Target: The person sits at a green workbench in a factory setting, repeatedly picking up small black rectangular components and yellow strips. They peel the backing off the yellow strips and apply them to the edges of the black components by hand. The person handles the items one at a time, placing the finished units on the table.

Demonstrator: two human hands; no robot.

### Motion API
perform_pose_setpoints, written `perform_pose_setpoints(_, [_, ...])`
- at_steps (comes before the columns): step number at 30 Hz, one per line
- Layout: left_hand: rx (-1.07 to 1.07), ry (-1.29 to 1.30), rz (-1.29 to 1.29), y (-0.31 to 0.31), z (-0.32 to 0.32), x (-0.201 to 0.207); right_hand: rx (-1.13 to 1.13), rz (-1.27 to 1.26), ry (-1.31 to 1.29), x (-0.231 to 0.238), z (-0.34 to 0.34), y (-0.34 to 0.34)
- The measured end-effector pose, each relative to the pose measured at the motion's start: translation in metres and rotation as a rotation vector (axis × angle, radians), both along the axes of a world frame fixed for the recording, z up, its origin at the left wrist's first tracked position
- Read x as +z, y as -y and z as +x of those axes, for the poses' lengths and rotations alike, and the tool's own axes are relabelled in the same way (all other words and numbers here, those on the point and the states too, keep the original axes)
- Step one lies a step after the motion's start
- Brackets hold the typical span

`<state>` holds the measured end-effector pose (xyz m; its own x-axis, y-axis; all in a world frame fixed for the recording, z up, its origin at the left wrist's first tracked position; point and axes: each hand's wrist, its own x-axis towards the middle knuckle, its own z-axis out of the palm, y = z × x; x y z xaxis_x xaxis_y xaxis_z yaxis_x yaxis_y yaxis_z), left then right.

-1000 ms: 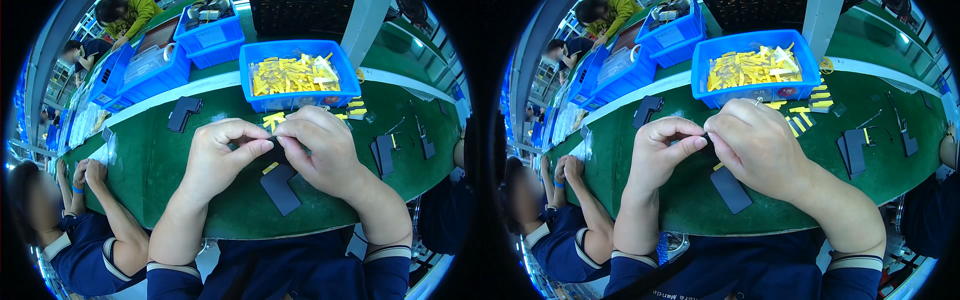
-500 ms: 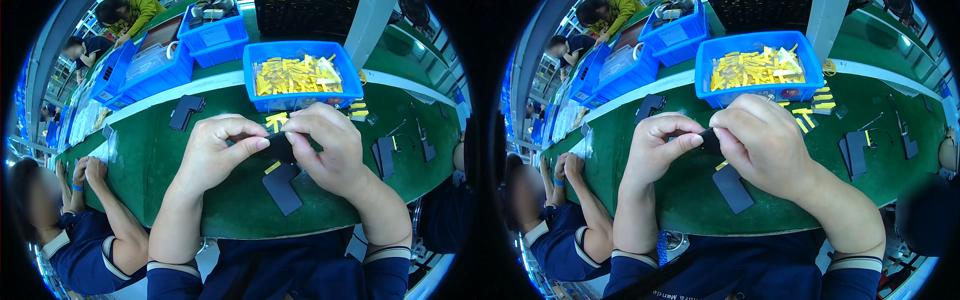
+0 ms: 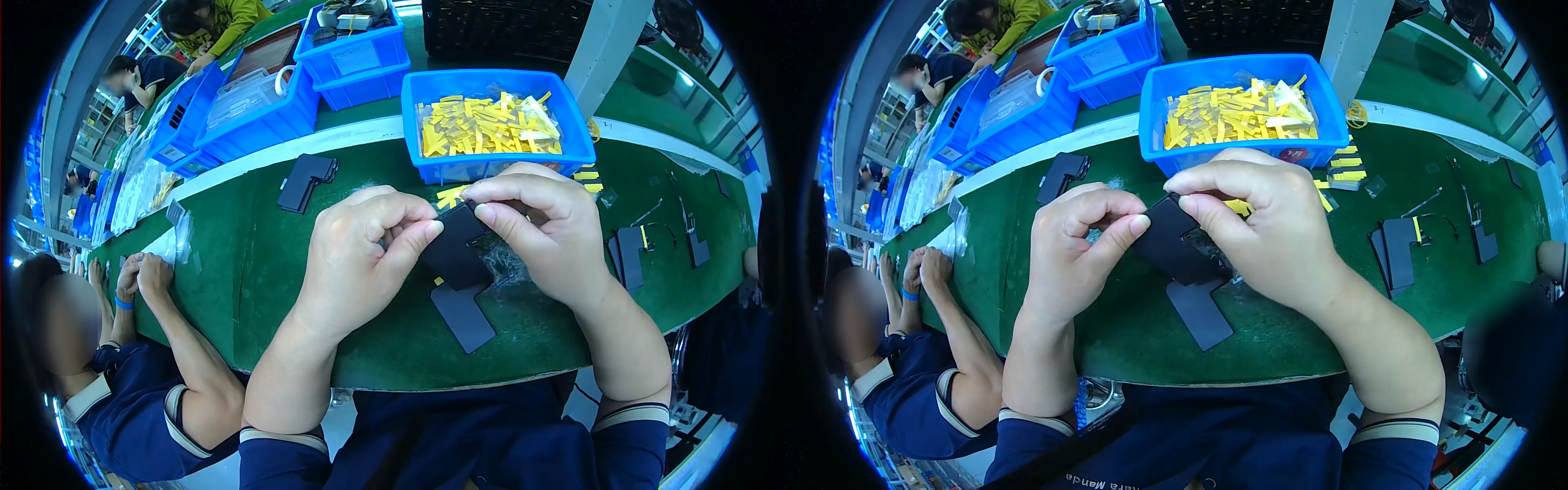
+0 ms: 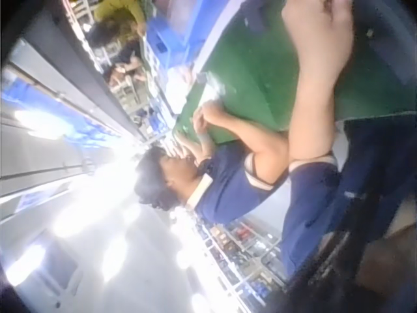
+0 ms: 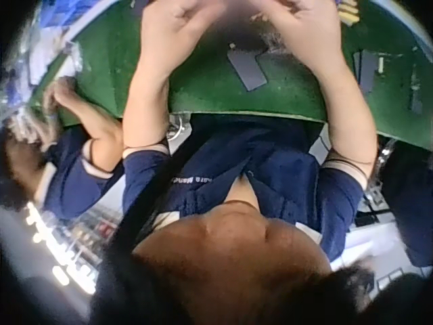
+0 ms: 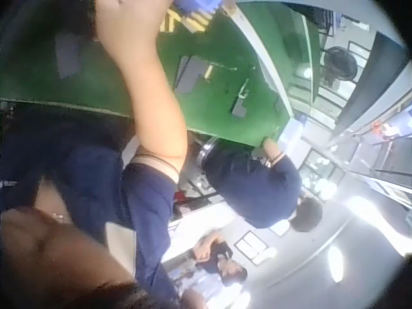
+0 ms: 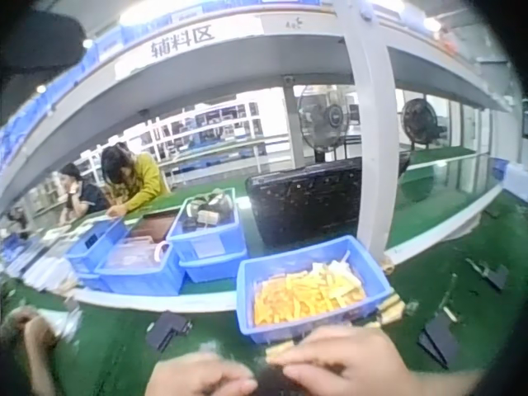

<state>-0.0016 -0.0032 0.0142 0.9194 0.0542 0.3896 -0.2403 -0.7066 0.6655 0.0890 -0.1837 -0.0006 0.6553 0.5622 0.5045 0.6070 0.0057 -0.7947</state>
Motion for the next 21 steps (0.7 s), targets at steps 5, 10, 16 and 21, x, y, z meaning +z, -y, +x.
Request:
perform_pose_setpoints(5, [0.006, 0.027, 0.043, 0.001, 0.000, -0.001, 0.049, 0.013, -0.282, 0.000, 0.001, 0.002])
perform_pose_setpoints(10, [-0.003, 0.026, 0.034, 0.002, 0.000, -0.002, 0.112, -0.069, -0.385, 0.005, 0.007, 0.006])
perform_pose_setpoints(16, [0.003, 0.032, 0.016, 0.007, -0.002, -0.002, 0.042, -0.071, -0.196, 0.009, 0.002, 0.006])
perform_pose_setpoints(21, [0.030, 0.017, -0.013, 0.010, -0.002, -0.006, -0.078, -0.082, 0.109, 0.006, -0.005, 0.000])
